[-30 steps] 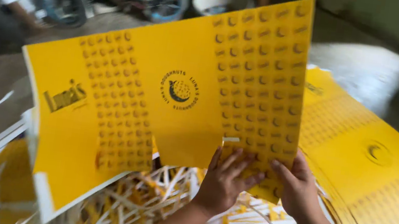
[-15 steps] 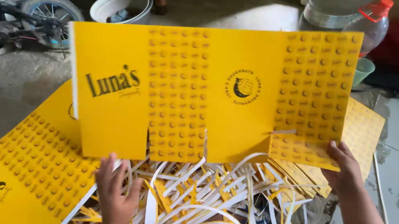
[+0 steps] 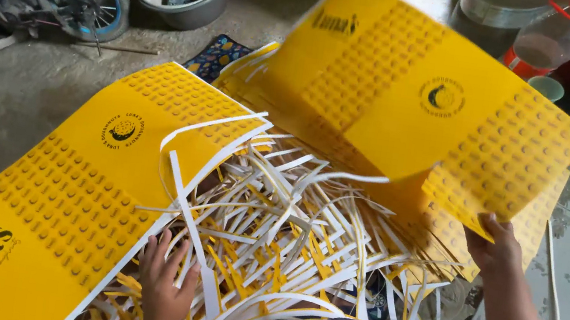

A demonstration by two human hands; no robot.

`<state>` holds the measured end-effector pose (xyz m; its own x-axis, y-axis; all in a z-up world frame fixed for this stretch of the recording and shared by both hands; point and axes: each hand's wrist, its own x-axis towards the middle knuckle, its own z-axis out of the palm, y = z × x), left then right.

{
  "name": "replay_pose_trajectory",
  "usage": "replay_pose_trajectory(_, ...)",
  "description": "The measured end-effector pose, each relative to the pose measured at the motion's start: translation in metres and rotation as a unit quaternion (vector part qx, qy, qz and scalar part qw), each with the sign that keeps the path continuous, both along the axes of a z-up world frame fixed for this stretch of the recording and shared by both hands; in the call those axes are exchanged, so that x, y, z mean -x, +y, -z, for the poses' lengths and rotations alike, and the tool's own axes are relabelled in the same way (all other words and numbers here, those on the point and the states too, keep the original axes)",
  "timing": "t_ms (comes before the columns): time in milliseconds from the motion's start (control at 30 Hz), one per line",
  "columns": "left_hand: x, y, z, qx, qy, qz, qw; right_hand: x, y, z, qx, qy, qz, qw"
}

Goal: Peeling off waste paper strips from die-cut cardboard box templates

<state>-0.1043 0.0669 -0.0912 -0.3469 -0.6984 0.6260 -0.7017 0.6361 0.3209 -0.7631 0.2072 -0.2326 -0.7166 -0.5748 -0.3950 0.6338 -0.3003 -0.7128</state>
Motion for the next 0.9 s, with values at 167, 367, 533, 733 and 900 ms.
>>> replay_pose_trajectory(167,-0.008,-0.001,0.017,-0.006,0.003,-0.034,0.999,0.007,0.023,0.032,-0.145,0.036,-0.019,0.989)
replay_pose_trajectory(367,-0.006,-0.007,0.023,-0.211,0.003,-0.115,0.971,-0.013,0.029,0.001,-0.402,0.25,0.006,0.881)
replay_pose_trajectory(533,0.01,-0.033,0.047,-0.272,-0.009,-0.115,0.955,-0.062,-0.013,-0.077,-0.315,0.511,0.119,0.791)
replay_pose_trajectory(733,0.082,-0.03,0.001,-0.299,-0.013,-0.116,0.947,-0.147,-0.077,-0.148,-0.111,0.642,0.037,0.758)
replay_pose_trajectory(900,0.094,0.029,-0.01,-0.267,-0.233,0.119,0.928,-0.231,-0.104,-0.215,0.117,0.794,-0.022,0.597)
